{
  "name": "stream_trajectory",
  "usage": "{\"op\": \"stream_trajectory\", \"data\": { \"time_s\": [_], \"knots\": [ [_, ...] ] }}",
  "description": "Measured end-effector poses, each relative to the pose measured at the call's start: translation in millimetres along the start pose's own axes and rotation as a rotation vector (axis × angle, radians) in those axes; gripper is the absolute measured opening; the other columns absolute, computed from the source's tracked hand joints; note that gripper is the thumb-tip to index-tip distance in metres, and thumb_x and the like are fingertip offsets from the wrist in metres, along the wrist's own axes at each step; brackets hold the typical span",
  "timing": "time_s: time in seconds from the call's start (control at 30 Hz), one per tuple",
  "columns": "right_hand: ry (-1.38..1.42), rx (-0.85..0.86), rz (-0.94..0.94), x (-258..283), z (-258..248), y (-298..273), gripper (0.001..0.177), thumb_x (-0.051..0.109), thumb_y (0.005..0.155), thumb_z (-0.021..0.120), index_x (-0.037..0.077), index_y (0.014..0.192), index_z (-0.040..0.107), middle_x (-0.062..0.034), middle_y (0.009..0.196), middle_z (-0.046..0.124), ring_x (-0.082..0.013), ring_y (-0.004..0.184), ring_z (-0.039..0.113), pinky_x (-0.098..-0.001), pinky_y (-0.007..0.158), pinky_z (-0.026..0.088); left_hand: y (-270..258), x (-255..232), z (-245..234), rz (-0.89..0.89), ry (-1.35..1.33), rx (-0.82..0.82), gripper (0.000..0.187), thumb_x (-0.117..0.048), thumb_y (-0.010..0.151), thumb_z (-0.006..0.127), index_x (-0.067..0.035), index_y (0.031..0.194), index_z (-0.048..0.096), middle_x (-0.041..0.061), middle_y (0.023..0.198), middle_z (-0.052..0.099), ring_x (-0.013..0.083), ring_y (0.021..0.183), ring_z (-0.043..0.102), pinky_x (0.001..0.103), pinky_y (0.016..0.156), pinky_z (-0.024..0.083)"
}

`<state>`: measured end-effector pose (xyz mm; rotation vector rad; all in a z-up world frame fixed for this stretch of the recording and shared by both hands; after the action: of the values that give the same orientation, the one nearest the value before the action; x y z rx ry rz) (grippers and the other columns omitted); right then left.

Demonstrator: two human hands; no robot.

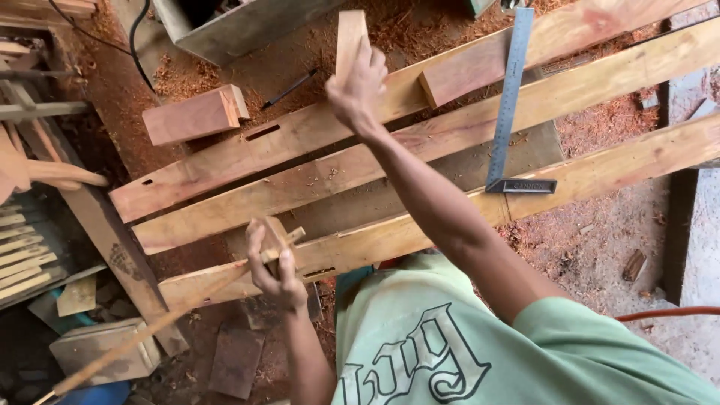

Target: Measuring and marking wooden planks using a try square and pencil for joinery, followed by checking the fit of the pieces.

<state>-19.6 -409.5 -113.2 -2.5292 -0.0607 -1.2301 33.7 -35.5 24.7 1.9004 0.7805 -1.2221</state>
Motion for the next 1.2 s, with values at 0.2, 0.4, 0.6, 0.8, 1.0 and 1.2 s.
{"op": "stream_trajectory", "data": {
  "time_s": [0.2, 0.4, 0.6, 0.8, 1.0, 1.2],
  "knots": [
    [-0.436, 0.042, -0.284, 21.3, -17.1, 3.4, 0.085, 0.003, 0.079, 0.072, 0.007, 0.156, 0.035, -0.0171, 0.137, 0.048, -0.0316, 0.120, 0.047, -0.0519, 0.098, 0.045, -25.8, 6.8, -28.2, -0.072, 0.131, -0.082, 0.048, -0.021, 0.092, 0.056, -0.009, 0.139, 0.059, 0.022, 0.154, 0.055, 0.0398, 0.151, 0.048, 0.062, 0.125, 0.044],
    [-0.324, 0.004, -0.462, 15.7, -59.7, -44.6, 0.056, 0.042, 0.094, 0.084, 0.013, 0.136, 0.061, -0.0172, 0.140, 0.052, -0.0338, 0.128, 0.047, -0.0560, 0.107, 0.035, -27.4, 3.6, -25.2, -0.039, 0.100, -0.061, 0.049, -0.023, 0.092, 0.056, -0.010, 0.139, 0.060, 0.023, 0.154, 0.056, 0.0394, 0.146, 0.053, 0.057, 0.118, 0.053],
    [-0.011, -0.520, 0.302, -117.5, -147.7, 2.1, 0.141, 0.084, 0.081, 0.087, 0.009, 0.164, 0.003, -0.0332, 0.163, 0.018, -0.0472, 0.151, 0.028, -0.0683, 0.122, 0.027, -25.7, -4.7, -33.8, -0.006, -0.049, -0.026, 0.045, -0.025, 0.098, 0.058, -0.009, 0.140, 0.058, 0.020, 0.158, 0.052, 0.0373, 0.148, 0.050, 0.055, 0.122, 0.050],
    [0.025, -0.655, 0.719, -139.1, -153.6, -10.1, 0.162, 0.081, 0.062, 0.096, 0.015, 0.167, -0.008, -0.0234, 0.146, 0.040, -0.0378, 0.131, 0.048, -0.0534, 0.105, 0.046, -32.1, -18.2, -39.2, -0.016, -0.115, 0.044, 0.045, -0.019, 0.096, 0.057, -0.010, 0.139, 0.060, 0.019, 0.157, 0.053, 0.0349, 0.152, 0.047, 0.053, 0.127, 0.042],
    [0.600, -0.425, 0.667, -92.9, -151.9, -57.7, 0.140, 0.018, 0.072, 0.086, 0.017, 0.167, -0.016, -0.0233, 0.157, 0.044, -0.0343, 0.128, 0.061, -0.0473, 0.093, 0.065, -41.5, -15.4, -52.3, 0.003, -0.164, 0.118, 0.048, -0.015, 0.093, 0.055, -0.007, 0.141, 0.058, 0.022, 0.159, 0.050, 0.0369, 0.154, 0.045, 0.054, 0.130, 0.038],
    [0.728, 0.107, 0.280, -40.9, -118.9, -129.4, 0.065, 0.018, 0.081, 0.090, 0.011, 0.131, 0.049, -0.0151, 0.140, 0.065, -0.0276, 0.129, 0.068, -0.0423, 0.100, 0.068, -39.9, 3.6, -74.6, -0.024, -0.190, 0.112, 0.045, -0.021, 0.096, 0.058, -0.010, 0.140, 0.060, 0.019, 0.160, 0.050, 0.0333, 0.153, 0.046, 0.050, 0.126, 0.042]
  ]
}}
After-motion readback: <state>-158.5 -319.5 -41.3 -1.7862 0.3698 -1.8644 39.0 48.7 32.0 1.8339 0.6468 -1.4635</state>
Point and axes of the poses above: each hand's wrist, its own y-axis towards the middle knuckle, its own z-axis out of the palm, x = y × z, the point moved 10 cm from there along y, towards the middle knuckle
